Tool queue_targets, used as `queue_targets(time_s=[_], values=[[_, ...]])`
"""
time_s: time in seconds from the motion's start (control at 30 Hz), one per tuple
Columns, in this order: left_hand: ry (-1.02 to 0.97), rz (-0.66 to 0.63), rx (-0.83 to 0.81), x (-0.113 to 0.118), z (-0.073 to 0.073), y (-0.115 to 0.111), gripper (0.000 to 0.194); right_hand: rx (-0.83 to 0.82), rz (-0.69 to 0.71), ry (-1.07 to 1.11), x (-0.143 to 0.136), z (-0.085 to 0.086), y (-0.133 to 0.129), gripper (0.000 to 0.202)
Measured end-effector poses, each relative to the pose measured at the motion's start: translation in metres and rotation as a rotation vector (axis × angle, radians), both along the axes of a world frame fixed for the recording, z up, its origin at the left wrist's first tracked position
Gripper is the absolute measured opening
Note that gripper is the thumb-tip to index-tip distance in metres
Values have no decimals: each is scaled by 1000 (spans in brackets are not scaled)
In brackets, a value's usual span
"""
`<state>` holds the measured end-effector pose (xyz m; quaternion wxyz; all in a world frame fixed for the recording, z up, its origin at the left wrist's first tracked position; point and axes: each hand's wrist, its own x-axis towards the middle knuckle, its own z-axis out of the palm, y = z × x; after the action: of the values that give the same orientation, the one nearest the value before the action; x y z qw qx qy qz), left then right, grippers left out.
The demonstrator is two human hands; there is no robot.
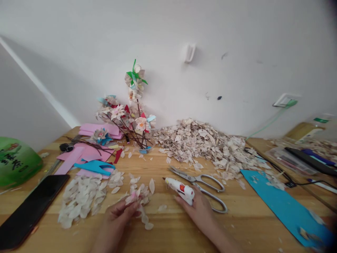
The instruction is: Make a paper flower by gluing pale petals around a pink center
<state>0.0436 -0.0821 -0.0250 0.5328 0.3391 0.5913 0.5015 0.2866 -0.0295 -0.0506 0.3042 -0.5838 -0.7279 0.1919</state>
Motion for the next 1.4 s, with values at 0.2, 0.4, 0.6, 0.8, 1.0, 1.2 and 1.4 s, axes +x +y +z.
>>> queue_targets(time_s=[0.2,0.4,0.6,0.8,1.0,1.2,1.4], values=[[188,-13,156,1,5,-2,21,371,-159,101,4,25,-11,56],[407,-134,727,2,8,-7,16,455,306,87,-33,58,-43,18],[548,-162,920,4,8,-9,22,481,313,136,-68,44,-48,16],[597,-212,1010,10,4,-10,23,622,301,118,-74,45,-45,13],[450,-155,746,3,4,-15,26,456,356,211,-49,45,-44,12],[70,59,315,10,24,-7,10,368,445,308,-30,40,-39,15],[-134,-138,135,26,47,4,31,417,415,338,-30,36,-39,16]])
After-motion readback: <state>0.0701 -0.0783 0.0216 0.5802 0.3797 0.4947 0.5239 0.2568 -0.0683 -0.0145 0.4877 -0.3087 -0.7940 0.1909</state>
